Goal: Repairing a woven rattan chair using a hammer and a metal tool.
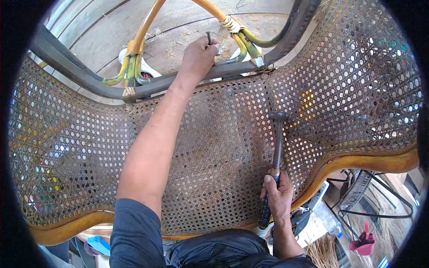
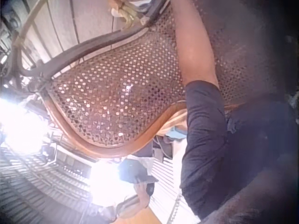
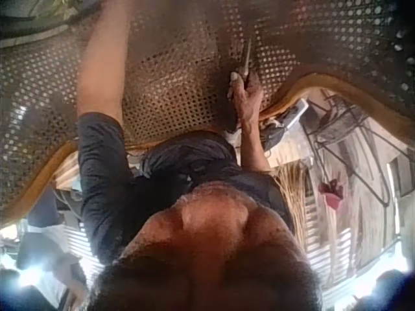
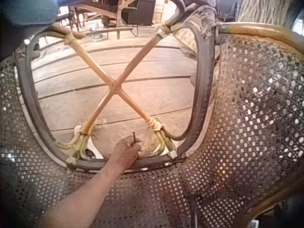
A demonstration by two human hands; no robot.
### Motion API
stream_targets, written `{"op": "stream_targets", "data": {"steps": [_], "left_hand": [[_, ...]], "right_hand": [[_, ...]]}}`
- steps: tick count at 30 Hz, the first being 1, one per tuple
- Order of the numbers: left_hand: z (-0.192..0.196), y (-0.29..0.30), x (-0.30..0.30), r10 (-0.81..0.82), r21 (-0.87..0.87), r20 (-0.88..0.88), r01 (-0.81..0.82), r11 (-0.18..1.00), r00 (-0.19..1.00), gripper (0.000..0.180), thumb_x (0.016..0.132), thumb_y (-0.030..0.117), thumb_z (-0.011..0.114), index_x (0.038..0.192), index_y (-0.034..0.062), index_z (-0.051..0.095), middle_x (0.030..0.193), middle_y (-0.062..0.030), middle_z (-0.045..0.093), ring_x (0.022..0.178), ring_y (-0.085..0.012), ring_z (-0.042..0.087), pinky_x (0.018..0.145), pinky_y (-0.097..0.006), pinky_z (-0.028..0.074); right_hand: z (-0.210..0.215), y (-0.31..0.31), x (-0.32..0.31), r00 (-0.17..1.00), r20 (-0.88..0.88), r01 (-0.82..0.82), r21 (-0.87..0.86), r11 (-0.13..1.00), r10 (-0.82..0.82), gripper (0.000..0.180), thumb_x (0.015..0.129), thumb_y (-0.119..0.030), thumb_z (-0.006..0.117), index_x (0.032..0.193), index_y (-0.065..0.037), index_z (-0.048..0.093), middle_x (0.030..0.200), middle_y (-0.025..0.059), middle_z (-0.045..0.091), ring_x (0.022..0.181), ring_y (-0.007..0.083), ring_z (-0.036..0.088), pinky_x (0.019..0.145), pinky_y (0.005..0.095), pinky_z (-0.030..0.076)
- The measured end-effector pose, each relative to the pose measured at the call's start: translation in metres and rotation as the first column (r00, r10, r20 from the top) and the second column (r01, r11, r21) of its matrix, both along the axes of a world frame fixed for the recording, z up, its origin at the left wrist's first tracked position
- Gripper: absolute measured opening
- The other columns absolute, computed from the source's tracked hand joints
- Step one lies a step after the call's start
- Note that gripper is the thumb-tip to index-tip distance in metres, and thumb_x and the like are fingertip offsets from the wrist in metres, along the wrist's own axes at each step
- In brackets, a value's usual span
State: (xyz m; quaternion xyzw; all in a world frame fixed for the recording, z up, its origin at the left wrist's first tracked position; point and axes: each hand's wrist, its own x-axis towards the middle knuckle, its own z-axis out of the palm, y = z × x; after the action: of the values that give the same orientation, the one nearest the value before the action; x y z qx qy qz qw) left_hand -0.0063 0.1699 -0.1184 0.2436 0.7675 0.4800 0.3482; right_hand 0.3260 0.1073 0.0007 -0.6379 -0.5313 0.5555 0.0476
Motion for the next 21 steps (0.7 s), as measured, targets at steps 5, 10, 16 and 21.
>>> {"op": "stream_targets", "data": {"steps": [5, 10, 16, 21], "left_hand": [[-0.018, 0.004, 0.002, 0.05, 0.077, -0.197, -0.035, 0.996, 0.979, 0.029, 0.087, 0.027, 0.052, 0.095, 0.003, 0.065, 0.08, -0.0189, 0.065, 0.075, -0.0345, 0.062, 0.07, -0.041, 0.048], [-0.022, 0.004, 0.001, -0.013, -0.064, -0.212, -0.001, 0.998, 0.977, 0.029, 0.087, 0.03, 0.053, 0.086, 0.004, 0.067, 0.077, -0.0195, 0.063, 0.074, -0.0365, 0.061, 0.071, -0.044, 0.047], [-0.031, -0.014, -0.008, 0.068, 0.163, -0.307, -0.018, 0.986, 0.949, 0.031, 0.089, 0.03, 0.054, 0.081, 0.0027, 0.066, 0.071, -0.0149, 0.062, 0.064, -0.032, 0.058, 0.065, -0.04, 0.047], [0.024, -0.044, 0.029, 0.253, 0.153, 0.408, -0.339, 0.928, 0.877, 0.03, 0.094, 0.03, 0.053, 0.106, 0.0053, 0.064, 0.068, -0.0027, 0.058, 0.062, -0.0069, 0.054, 0.058, -0.022, 0.042]], "right_hand": [[-0.005, -0.002, 0.003, 1.0, -0.021, -0.003, 0.002, 1.0, 0.003, 0.017, 0.09, -0.016, 0.06, 0.094, -0.001, 0.053, 0.063, 0.0007, 0.052, 0.048, 0.008, 0.05, 0.044, 0.0236, 0.042], [-0.001, 0.002, 0.002, 1.0, -0.012, -0.008, 0.004, 1.0, 0.008, 0.017, 0.09, -0.017, 0.06, 0.093, -0.002, 0.053, 0.063, 0.0, 0.053, 0.048, 0.0078, 0.05, 0.044, 0.0234, 0.041], [0.035, 0.001, -0.007, 0.799, 0.313, -0.571, 0.128, 0.811, 0.513, 0.021, 0.085, -0.017, 0.066, 0.092, -0.003, 0.052, 0.063, 0.0035, 0.053, 0.053, 0.0143, 0.053, 0.05, 0.0281, 0.044], [0.056, -0.013, 0.008, 0.522, 0.388, -0.831, 0.028, 0.556, 0.76, 0.038, 0.08, -0.025, 0.071, 0.112, -0.008, 0.06, 0.088, 0.0136, 0.065, 0.089, 0.0312, 0.062, 0.075, 0.0394, 0.053]]}}
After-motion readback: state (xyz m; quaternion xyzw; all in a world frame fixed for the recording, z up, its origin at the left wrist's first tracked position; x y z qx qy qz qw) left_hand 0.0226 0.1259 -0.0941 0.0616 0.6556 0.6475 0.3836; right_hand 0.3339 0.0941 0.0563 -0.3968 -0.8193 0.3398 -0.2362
